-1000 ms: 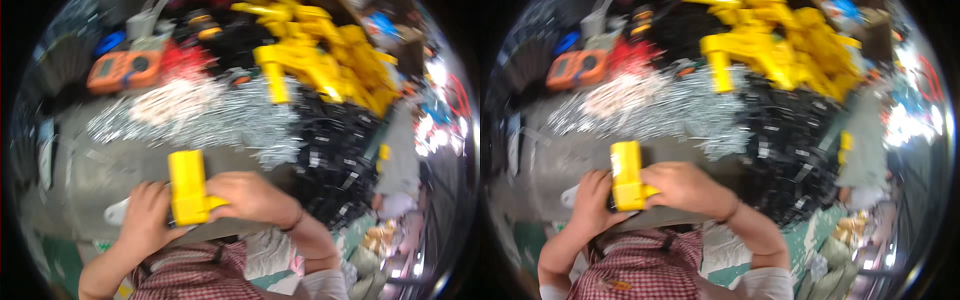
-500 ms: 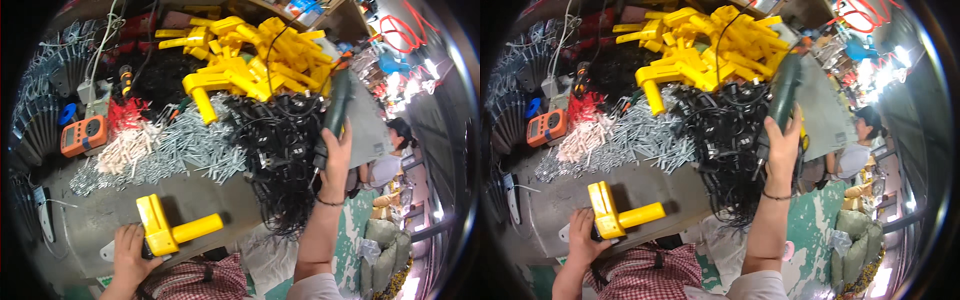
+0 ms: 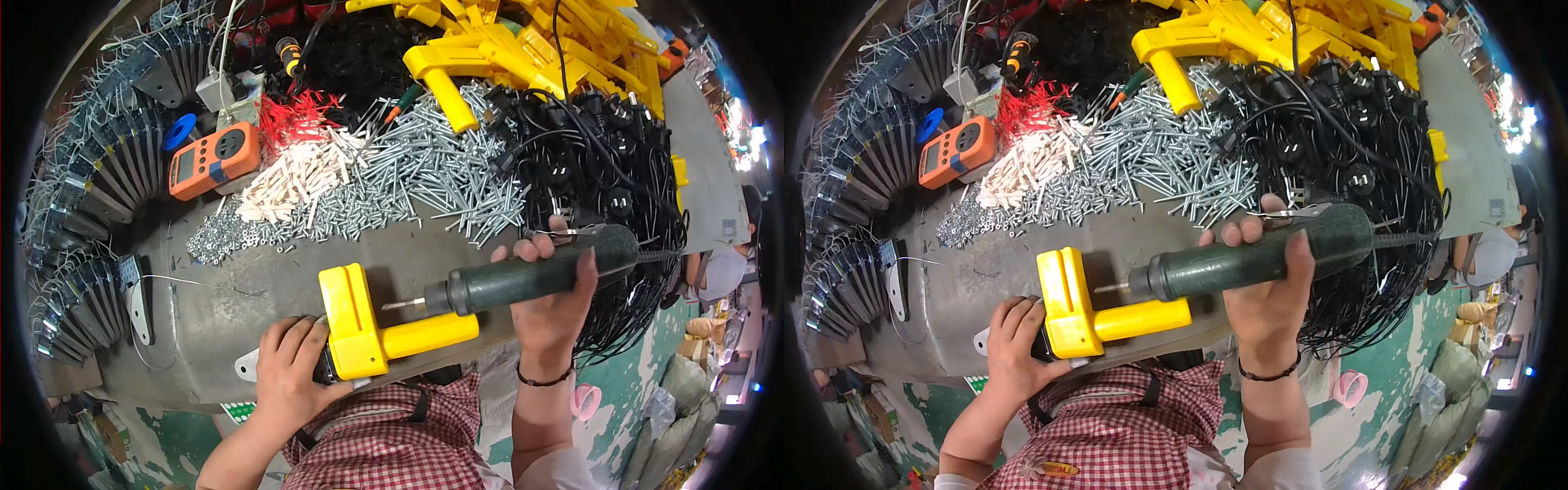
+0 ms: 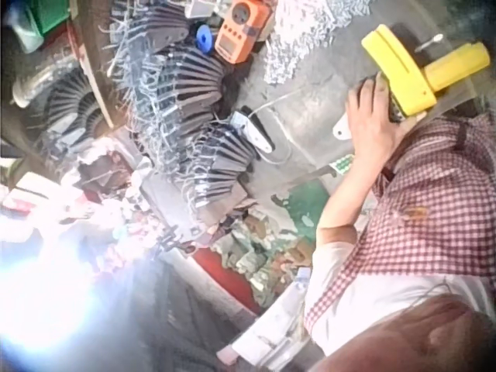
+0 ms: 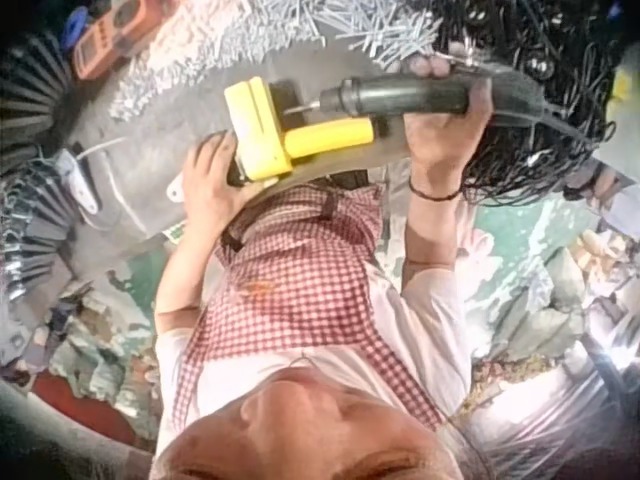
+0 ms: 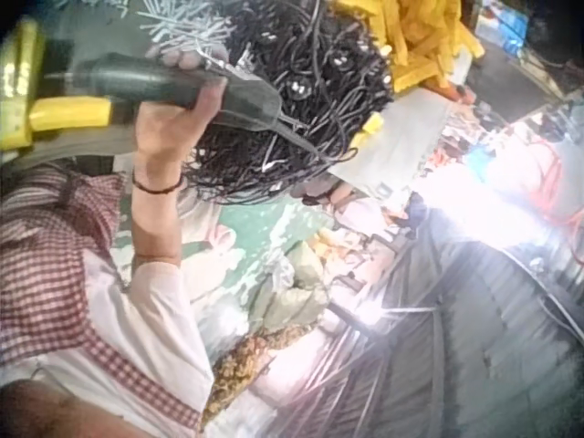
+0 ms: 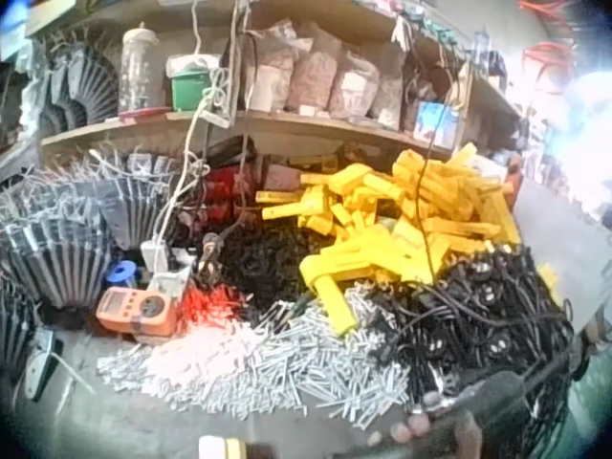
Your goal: The person assembles a device by soldering wires, installing components into a yellow plastic housing, and securing a metal plate with screws. The person uses a soldering iron and an electric screwdriver to complete the assembly.
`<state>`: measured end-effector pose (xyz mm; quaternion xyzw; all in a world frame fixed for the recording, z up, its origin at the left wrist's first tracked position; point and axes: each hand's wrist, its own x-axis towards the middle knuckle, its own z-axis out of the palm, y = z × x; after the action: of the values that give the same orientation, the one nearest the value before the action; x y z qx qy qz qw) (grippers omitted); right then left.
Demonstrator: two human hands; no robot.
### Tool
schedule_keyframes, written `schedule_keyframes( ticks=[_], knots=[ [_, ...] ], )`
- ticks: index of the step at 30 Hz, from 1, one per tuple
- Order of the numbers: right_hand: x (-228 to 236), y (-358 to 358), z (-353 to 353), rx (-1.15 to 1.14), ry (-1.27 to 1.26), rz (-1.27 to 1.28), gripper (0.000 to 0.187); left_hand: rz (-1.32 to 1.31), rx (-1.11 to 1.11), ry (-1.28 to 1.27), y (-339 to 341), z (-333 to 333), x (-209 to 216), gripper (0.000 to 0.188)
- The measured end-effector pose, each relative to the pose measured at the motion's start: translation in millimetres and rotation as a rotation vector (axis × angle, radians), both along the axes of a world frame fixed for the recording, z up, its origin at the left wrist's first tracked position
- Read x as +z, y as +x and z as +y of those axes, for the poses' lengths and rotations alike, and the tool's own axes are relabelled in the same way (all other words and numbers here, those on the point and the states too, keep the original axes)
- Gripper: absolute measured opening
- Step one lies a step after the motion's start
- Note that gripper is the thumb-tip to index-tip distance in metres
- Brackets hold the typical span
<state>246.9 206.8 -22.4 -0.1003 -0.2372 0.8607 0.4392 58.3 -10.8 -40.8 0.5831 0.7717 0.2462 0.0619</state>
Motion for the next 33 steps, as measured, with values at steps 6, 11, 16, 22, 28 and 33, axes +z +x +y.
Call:
schedule_keyframes(
  ticks=[6, 11, 16, 22, 28, 33],
  knots=[
    [0, -1, -13, 0.019, -0.052, -0.01, 0.039, 0.016, -0.003, 0.004, -1, -3, -1, 0.075],
    [-4, -4, -17, -0.062, -0.092, -0.041, 0.038, -0.005, -0.022, 0.032, -2, -5, -5, 0.077],
    [-7, -1, -11, -0.051, -0.14, -0.018, 0.035, -0.018, -0.057, 0.03, -3, -4, -2, 0.078],
    [-5, -4, -10, -0.027, -0.124, -0.013, 0.036, -0.031, -0.027, 0.045, -3, -2, -3, 0.078],
    [-18, -10, -11, -0.004, -0.184, 0.109, 0.037, -0.057, -0.049, -0.004, -6, -5, 0, 0.081],
    [-20, -4, -13, 0.008, -0.168, 0.158, 0.038, -0.397, -0.102, 0.038, -20, -4, 10, 0.077]
  ],
)
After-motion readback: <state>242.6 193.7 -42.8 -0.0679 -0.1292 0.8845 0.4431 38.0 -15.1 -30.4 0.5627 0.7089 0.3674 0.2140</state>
